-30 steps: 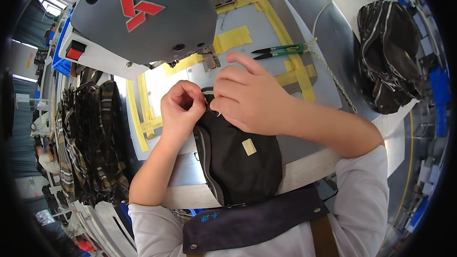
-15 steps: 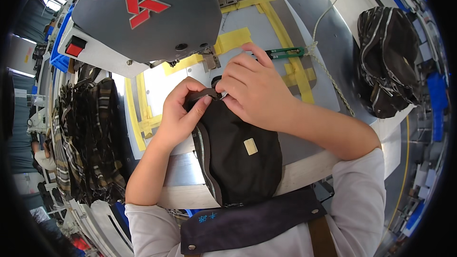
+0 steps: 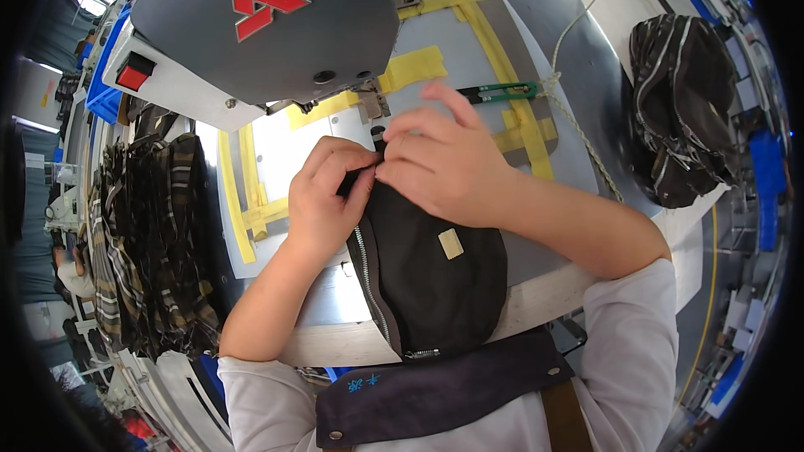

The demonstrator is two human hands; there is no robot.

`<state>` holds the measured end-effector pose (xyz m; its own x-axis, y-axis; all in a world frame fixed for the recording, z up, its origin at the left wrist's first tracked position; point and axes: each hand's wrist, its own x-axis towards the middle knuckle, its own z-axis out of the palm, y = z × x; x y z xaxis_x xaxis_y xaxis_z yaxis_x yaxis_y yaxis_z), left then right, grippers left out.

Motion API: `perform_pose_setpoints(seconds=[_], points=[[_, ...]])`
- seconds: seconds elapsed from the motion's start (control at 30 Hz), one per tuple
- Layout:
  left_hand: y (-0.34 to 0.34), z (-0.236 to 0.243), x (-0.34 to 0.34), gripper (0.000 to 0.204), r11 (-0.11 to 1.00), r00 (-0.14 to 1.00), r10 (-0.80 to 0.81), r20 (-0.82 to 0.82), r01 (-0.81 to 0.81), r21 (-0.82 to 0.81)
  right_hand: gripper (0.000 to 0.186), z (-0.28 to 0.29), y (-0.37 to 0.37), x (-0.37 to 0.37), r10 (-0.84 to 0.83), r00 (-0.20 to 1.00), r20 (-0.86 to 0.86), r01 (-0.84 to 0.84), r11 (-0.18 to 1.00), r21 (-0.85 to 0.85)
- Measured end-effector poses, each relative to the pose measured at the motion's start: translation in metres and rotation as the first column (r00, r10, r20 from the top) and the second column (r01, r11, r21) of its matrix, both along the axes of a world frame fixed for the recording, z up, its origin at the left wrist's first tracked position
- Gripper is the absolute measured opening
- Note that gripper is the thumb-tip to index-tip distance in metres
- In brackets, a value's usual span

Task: The person sews a black fabric bag using an industrial sewing machine. They align the zipper area under the needle, guide the bag through the machine, and trim excess thread with scissors. The person repeats this process on multiple bags, stacking finished items to the right.

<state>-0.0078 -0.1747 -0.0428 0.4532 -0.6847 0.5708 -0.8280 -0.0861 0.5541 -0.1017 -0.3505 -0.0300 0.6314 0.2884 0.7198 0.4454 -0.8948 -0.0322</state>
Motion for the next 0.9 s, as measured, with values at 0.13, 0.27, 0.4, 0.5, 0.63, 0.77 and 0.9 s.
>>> perform_pose_setpoints(seconds=[0.13, 0.27, 0.4, 0.5, 0.63, 0.77, 0.9], points=[[0.001, -0.001, 0.000, 0.020, 0.999, 0.991, -0.031, 0.133, 0.029, 0.014, 0.015, 0.010, 0.002, 0.000, 0.119, 0.977, -0.176, -0.074, 0.967, 0.243], [0.001, -0.003, 0.000, 0.021, 0.999, 0.979, -0.052, 0.195, 0.051, 0.010, 0.011, 0.028, -0.001, 0.019, 0.100, 0.933, -0.346, 0.070, 0.893, 0.445], [0.000, -0.003, -0.003, 0.022, 0.998, 0.961, -0.053, 0.271, 0.058, -0.011, 0.021, 0.028, -0.018, 0.023, 0.181, 0.616, -0.767, 0.192, 0.909, 0.369], [-0.004, -0.005, -0.007, 0.023, 0.997, 0.943, -0.071, 0.325, 0.060, 0.044, 0.019, 0.027, -0.015, 0.028, 0.165, 0.604, -0.780, 0.222, 0.905, 0.364], [0.002, -0.005, -0.005, 0.027, 1.000, 0.966, -0.004, 0.259, -0.002, 0.024, 0.011, 0.016, -0.001, 0.019, 0.109, 0.857, -0.504, 0.115, 0.912, 0.393], [0.004, 0.000, -0.003, 0.032, 0.995, 0.982, 0.066, 0.174, -0.052, -0.086, 0.009, 0.017, 0.007, -0.001, 0.053, 0.975, -0.216, -0.005, 0.977, 0.215], [0.005, -0.002, -0.002, 0.033, 0.988, 0.981, 0.088, 0.172, -0.064, -0.140, 0.014, 0.013, 0.010, -0.012, 0.011, 0.998, -0.065, -0.008, 0.999, 0.045]])
